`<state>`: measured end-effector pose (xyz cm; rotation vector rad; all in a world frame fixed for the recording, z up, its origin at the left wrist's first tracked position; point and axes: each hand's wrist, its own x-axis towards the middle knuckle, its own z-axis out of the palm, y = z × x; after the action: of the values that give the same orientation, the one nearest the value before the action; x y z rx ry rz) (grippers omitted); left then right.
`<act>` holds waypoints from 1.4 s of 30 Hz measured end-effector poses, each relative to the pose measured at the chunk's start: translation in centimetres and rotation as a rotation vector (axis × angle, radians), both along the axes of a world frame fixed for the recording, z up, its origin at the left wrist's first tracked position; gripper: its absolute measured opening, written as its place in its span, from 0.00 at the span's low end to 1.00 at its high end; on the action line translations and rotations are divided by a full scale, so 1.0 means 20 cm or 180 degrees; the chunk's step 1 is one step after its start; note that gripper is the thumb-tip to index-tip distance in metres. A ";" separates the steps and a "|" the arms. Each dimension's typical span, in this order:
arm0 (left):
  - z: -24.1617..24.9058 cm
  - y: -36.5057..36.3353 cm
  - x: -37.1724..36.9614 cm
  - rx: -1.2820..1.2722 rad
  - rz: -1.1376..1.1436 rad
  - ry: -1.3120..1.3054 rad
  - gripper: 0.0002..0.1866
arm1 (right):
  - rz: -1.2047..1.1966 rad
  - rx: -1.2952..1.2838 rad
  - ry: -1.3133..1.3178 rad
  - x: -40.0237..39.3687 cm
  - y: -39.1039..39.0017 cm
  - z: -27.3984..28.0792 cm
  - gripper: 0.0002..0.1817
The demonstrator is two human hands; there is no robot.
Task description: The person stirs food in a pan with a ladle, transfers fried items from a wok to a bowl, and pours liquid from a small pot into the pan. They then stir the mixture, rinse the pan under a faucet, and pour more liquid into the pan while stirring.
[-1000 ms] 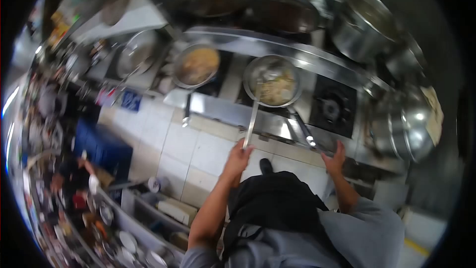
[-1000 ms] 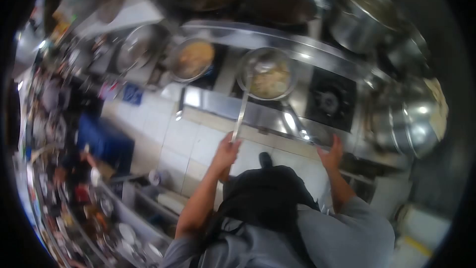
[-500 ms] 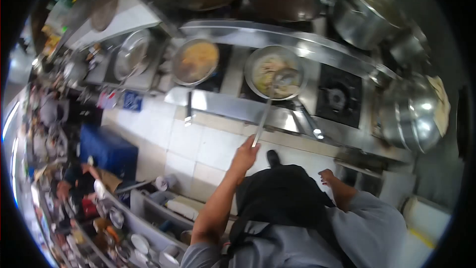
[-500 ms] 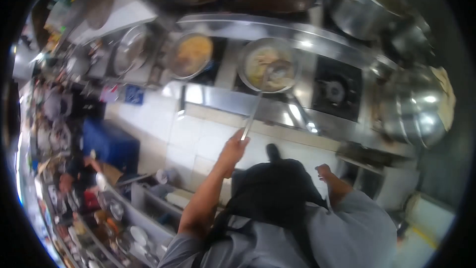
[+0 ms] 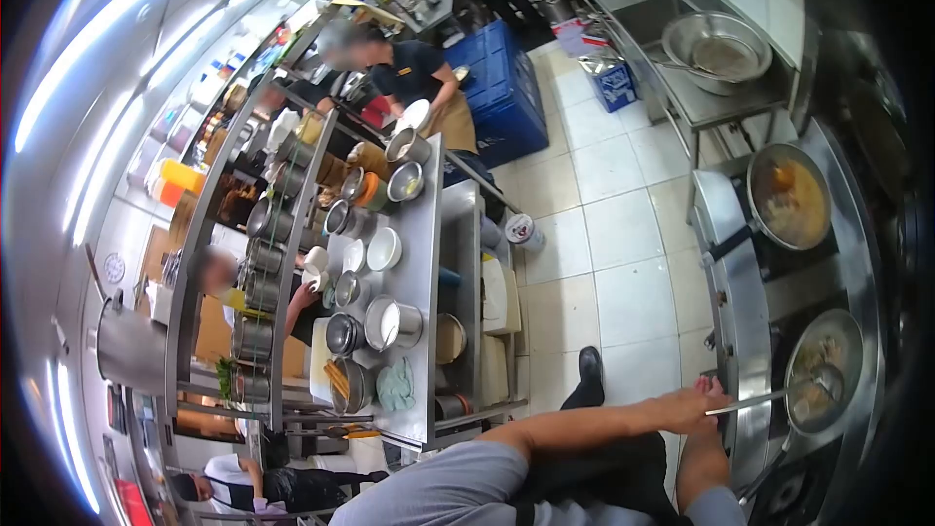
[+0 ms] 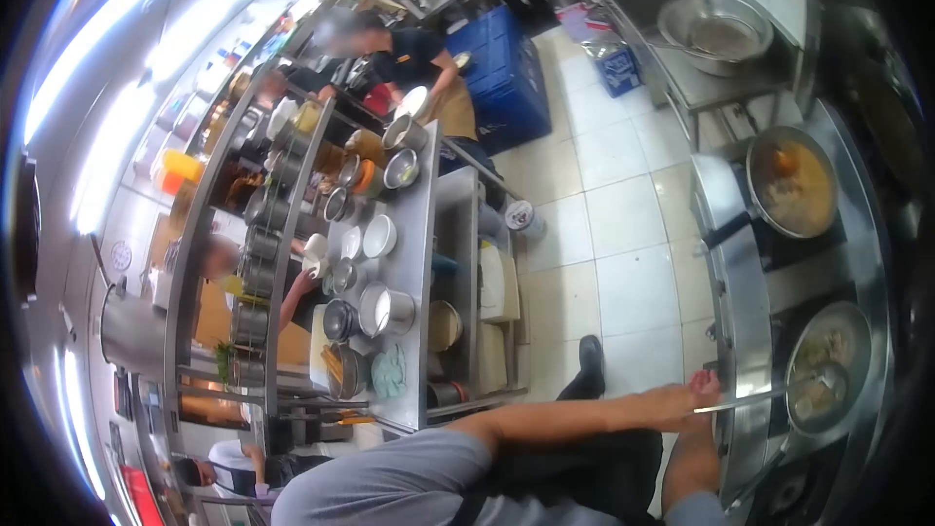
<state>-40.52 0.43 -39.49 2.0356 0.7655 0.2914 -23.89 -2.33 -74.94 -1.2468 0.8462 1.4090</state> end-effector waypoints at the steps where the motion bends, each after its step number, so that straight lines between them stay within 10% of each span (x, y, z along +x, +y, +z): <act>1: 0.02 0.04 -0.02 0.0019 0.0064 0.0027 0.24 | 0.0064 0.0019 0.0027 -0.02 0.07 -0.05 0.15; 17: 0.02 0.17 0.09 0.0001 -0.0093 0.0379 0.22 | -0.0663 0.1392 -0.0442 -0.13 0.27 0.07 0.17; 25: -0.31 0.13 0.29 0.1582 0.0389 0.0857 0.29 | -0.0521 0.1530 -0.0185 -0.19 0.04 0.20 0.17; 28: -0.33 0.21 0.27 0.0029 -0.0433 0.0800 0.33 | -0.0510 0.1551 -0.0135 -0.28 0.05 0.37 0.17; 35: -0.42 0.19 0.31 -0.0131 -0.0318 0.0823 0.36 | -0.0337 0.1692 0.0160 -0.25 -0.19 0.41 0.17; 42: -0.69 0.11 0.38 0.1120 0.0329 0.1148 0.38 | -0.0115 0.1847 0.0522 -0.31 -0.33 0.43 0.18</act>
<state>-32.98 2.62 -53.27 2.4214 1.1057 0.1218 -30.10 -9.02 -66.36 -0.6775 0.5042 1.5928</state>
